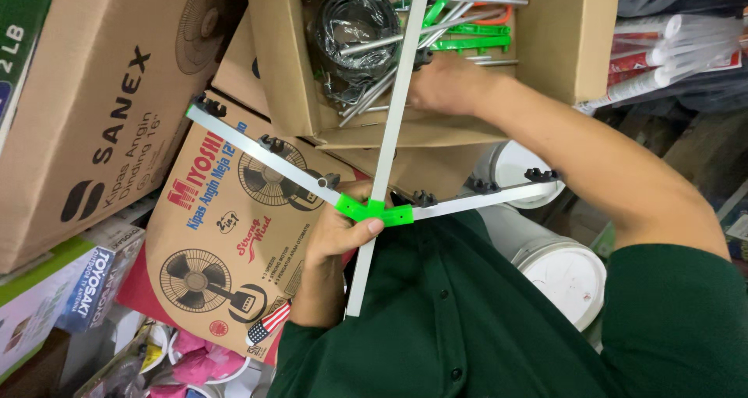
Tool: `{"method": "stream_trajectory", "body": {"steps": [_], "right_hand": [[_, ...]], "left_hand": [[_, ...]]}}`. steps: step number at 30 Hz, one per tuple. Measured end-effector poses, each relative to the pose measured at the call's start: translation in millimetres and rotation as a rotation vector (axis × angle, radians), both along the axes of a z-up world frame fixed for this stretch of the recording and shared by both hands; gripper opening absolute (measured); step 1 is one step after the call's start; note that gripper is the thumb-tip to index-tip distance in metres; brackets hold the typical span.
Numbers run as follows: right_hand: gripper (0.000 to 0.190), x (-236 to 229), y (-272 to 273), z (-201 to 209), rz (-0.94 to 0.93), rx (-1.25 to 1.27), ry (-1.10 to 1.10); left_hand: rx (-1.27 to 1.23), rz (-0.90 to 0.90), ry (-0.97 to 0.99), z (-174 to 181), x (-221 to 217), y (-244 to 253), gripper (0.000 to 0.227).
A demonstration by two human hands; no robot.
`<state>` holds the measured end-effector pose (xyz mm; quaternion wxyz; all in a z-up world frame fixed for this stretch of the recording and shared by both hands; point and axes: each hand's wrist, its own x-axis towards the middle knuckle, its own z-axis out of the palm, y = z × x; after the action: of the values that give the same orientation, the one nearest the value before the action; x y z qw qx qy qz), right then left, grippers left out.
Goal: The person assembles a white cross-shaped stand for a fan by inserting white metal rods into a green plastic central joint and attaching black plastic feet to the ends of the rods.
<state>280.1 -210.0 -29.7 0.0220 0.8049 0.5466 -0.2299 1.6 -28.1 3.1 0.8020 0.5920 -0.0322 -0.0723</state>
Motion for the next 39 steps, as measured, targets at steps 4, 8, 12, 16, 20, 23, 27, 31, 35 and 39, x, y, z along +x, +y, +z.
{"method": "stream_trajectory", "body": {"steps": [4,8,12,16,20,23,27,31,35,39], "right_hand": [[0.022,20.2,-14.6,57.5,-0.156,0.123,0.134],[0.015,12.7,-71.4,123.7,-0.306,0.497,0.323],[0.010,-49.5,-154.2,178.4,-0.709,0.662,0.365],[0.012,-102.3,-198.9,182.4,-0.611,0.935,0.601],[0.014,-149.2,-208.6,156.4,-0.462,0.585,0.486],[0.009,-172.4,-198.3,102.5,-0.605,0.562,0.514],[0.017,-181.3,-154.2,5.0,-0.814,0.611,0.300],[0.017,-185.6,-120.6,-43.1,-0.702,0.802,0.089],[0.022,-187.2,-118.2,-56.4,-0.599,0.724,-0.020],[0.018,-193.3,-119.4,-58.0,-0.597,0.729,-0.031]], "left_hand": [[-0.103,0.075,0.111,-4.2,-8.0,-11.6,0.040],[-0.177,0.063,0.175,-10.4,-11.8,-18.2,0.033],[-0.174,0.070,0.170,-9.7,-9.2,-23.2,0.030],[-0.131,0.087,0.201,-9.1,-6.2,-32.6,0.028],[-0.085,0.120,0.195,-9.2,-6.4,-50.2,0.027],[-0.147,0.200,0.197,-7.0,-7.5,-67.7,0.028],[-0.240,0.329,0.221,-4.8,-5.6,-93.0,0.031],[-0.222,0.359,0.198,-3.5,-5.1,-107.9,0.034],[-0.230,0.414,0.214,-5.2,-10.3,-115.0,0.037],[-0.230,0.404,0.188,-10.4,-12.2,-115.9,0.036]]}}
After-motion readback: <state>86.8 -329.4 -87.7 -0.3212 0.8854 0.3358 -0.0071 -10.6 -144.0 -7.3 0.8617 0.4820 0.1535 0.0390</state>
